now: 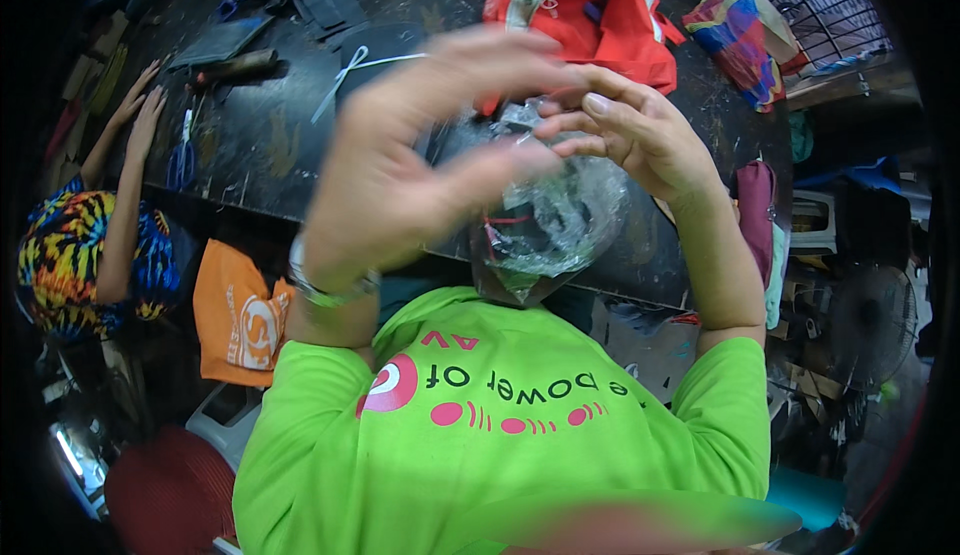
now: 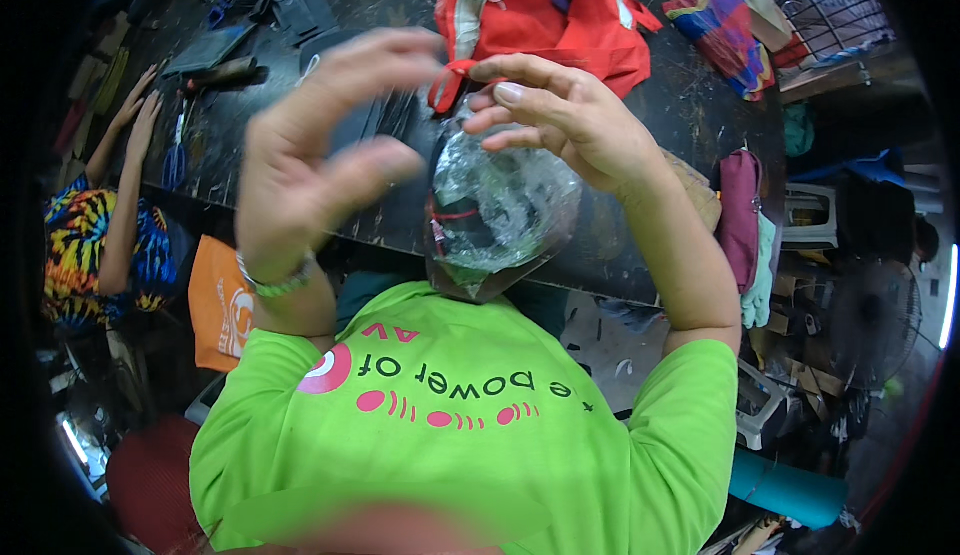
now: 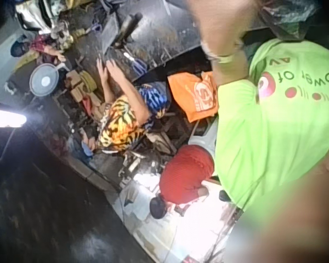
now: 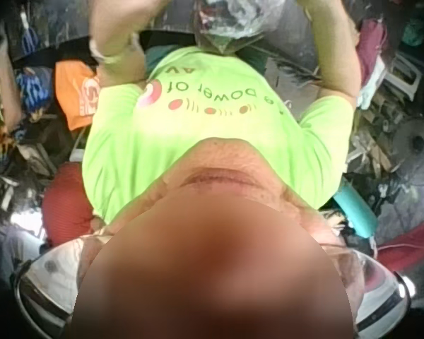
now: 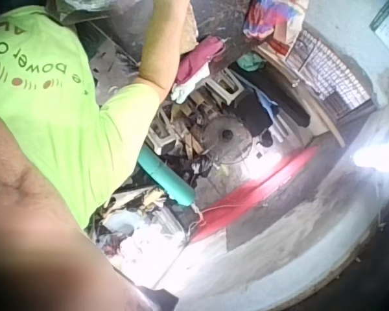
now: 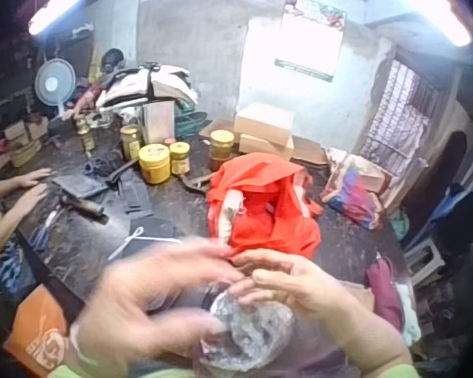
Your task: The person stacks black shoe insoles on a workbench, aligns them, and ties the stack with a white string. They then place the tied bundle into a red bag along with other items.
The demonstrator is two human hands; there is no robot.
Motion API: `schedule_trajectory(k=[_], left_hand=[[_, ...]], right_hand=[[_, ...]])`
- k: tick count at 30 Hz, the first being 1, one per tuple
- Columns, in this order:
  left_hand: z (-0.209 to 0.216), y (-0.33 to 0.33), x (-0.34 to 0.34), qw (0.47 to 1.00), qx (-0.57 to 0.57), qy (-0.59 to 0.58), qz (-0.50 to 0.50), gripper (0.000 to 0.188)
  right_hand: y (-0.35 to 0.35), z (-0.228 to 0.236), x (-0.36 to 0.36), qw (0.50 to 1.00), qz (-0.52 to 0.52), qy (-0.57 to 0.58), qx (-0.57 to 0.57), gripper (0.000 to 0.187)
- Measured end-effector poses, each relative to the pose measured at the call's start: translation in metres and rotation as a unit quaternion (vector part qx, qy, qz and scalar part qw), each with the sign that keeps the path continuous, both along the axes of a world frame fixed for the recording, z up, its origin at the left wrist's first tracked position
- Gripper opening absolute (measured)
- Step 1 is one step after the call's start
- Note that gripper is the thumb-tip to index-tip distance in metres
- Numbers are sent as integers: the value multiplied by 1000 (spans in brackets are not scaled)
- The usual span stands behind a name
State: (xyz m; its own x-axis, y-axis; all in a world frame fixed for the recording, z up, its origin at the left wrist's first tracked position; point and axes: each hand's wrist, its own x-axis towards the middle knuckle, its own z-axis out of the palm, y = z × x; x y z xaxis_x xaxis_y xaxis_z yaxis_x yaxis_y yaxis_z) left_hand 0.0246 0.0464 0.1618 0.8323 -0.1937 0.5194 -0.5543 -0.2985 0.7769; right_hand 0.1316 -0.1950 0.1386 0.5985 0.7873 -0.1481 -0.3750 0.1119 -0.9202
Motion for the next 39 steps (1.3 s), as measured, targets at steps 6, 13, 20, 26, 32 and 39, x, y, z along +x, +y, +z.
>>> schedule_trajectory(k=[6, 13, 20, 26, 32, 39], left_hand=[[-69, 102, 1, 872, -239, 263, 337, 82], [-117, 85, -8, 870, -331, 353, 99, 70], [-116, 71, -9, 851, -396, 331, 96, 71], [-120, 48, -32, 877, -423, 177, 144, 87], [-65, 36, -42, 834, -517, 177, 75, 63], [1, -13, 28, 927, -353, 116, -59, 83]], right_hand=[[60, -20, -7, 990, 50, 120, -60, 96], [125, -34, -17, 971, 20, 106, -213, 115], [131, -45, -38, 980, -69, 35, -181, 94], [129, -64, -62, 973, -126, -174, -87, 103], [99, -29, -61, 954, -144, -252, -75, 130], [50, 3, -50, 959, -200, -102, 174, 107]])
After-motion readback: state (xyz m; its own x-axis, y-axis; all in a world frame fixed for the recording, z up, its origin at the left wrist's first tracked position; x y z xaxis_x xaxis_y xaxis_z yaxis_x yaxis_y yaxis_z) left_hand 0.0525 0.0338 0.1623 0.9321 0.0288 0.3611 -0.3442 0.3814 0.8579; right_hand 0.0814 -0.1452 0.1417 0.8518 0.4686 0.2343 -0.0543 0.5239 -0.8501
